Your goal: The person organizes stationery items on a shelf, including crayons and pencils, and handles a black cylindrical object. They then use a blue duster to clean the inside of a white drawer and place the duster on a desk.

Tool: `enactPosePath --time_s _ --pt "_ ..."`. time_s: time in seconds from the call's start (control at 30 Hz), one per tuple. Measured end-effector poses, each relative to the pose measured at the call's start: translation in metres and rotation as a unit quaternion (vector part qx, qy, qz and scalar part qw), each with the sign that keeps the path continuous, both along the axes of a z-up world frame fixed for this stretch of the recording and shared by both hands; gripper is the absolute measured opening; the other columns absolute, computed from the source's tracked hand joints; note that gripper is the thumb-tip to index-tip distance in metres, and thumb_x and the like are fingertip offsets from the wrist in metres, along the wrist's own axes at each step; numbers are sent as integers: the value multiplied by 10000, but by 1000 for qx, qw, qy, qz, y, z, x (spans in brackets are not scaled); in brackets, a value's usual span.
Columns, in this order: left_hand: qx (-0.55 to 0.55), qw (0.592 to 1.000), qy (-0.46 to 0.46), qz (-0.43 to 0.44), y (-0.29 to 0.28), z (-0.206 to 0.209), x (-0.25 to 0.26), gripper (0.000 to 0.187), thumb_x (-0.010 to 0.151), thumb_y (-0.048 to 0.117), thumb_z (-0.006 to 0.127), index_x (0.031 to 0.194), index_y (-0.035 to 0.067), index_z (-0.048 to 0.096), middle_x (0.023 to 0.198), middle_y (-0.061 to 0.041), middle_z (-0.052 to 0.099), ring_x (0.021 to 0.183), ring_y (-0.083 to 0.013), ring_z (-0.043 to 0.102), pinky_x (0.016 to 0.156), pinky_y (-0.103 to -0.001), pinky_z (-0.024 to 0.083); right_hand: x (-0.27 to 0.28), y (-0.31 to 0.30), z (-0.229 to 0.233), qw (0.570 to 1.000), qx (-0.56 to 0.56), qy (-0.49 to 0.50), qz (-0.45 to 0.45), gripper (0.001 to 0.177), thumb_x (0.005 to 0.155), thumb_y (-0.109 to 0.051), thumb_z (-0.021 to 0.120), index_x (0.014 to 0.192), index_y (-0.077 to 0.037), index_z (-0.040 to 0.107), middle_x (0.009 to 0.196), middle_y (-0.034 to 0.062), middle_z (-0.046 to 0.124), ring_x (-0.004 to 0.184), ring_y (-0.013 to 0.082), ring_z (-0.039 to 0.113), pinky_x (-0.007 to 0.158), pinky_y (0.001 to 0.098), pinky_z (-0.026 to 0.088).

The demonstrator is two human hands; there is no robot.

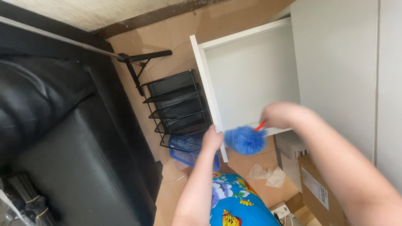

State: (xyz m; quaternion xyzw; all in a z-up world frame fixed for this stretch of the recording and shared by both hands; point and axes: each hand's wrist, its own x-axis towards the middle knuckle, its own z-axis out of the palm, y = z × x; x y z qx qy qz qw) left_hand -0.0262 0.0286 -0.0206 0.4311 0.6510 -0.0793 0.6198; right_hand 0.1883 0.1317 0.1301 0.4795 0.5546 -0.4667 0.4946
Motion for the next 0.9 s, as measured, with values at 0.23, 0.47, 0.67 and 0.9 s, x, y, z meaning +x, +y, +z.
enactPosePath --time_s 0.23,0.47,0.67,0.9 --pt "22 999 -2 41 -2 -16 1 379 692 215 454 999 93 639 1027 -139 657 994 -310 605 830 -360 446 65 -31 -1 940 134 -246 -197 309 901 -112 389 1084 -118 637 946 67 677 847 227 658 692 320 520" --pt "-31 998 15 61 -10 -38 0 574 673 207 483 1226 71 553 1201 -102 616 1152 -217 557 977 -292 391 33 -172 31 924 77 18 -373 277 907 -334 445 1036 -305 689 587 -52 527 543 102 449 524 271 309" --pt "20 998 55 24 -1 -22 9 328 640 195 440 859 99 664 925 -100 695 903 -254 621 776 -329 434 81 -228 19 783 236 -175 -548 402 895 -312 406 1258 -224 557 1210 11 642 1093 224 630 946 340 481" --pt "-6 997 20 81 11 7 11 348 700 236 512 953 120 721 772 -8 593 731 -115 514 674 -251 390 -32 -111 -118 488 243 63 -836 441 883 -283 337 1227 -181 593 843 38 545 727 154 479 613 269 365"
